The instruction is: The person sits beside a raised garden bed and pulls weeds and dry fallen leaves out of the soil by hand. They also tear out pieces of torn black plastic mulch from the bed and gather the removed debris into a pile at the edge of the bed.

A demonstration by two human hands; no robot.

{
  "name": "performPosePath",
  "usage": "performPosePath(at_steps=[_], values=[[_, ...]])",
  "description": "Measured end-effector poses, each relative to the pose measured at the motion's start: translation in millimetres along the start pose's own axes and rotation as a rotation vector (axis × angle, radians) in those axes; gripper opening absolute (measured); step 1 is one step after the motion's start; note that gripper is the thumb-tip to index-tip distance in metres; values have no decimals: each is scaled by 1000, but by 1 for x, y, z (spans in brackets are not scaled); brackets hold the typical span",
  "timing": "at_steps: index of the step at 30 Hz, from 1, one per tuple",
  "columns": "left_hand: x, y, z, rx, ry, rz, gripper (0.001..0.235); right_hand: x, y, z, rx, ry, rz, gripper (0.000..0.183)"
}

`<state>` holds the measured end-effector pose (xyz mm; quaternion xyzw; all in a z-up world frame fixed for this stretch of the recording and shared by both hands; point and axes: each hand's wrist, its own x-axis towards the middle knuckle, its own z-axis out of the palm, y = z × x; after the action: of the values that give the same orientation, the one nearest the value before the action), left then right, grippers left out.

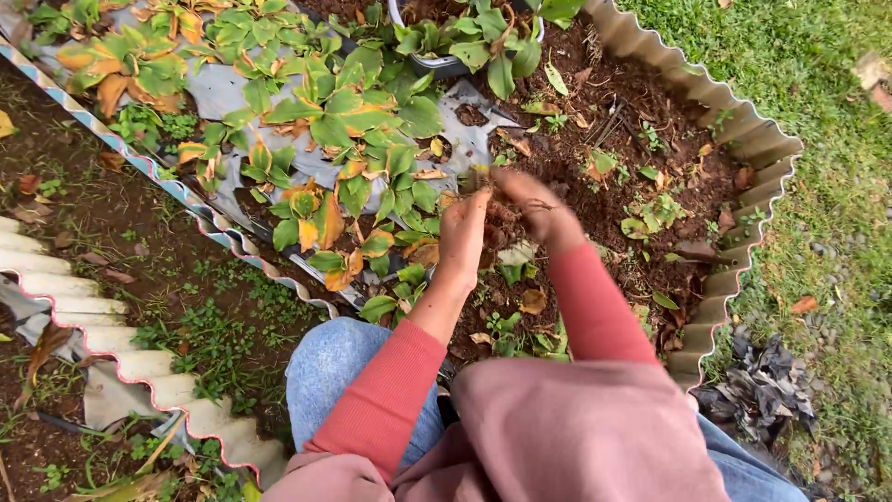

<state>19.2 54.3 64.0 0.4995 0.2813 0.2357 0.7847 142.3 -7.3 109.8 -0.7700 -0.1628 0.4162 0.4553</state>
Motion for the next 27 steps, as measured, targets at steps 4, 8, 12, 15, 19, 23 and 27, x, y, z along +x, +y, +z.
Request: performPosePath(at_steps=[4,8,12,15,19,23,27], values=[[-4,-15,4,-82,-94,-124,32,-39,103,7,681,-79,114,62],[-7,-19,10,-34,-83,-264,23,-37,194,-12,1006,-112,30,66],[-9,-24,17,76,-209,-255,39,-70,192,-15,936,19,-209,74],[2,-47,7,363,-270,-159,47,-90,181,-16,765,189,-383,71],[0,-66,9,535,-481,-243,50,-103,179,-24,359,511,-509,49],[-19,-52,18,243,-546,-496,64,-118,170,-25,198,564,-559,29],[-18,-64,17,33,-616,-522,79,-136,140,-23,79,581,-555,25]])
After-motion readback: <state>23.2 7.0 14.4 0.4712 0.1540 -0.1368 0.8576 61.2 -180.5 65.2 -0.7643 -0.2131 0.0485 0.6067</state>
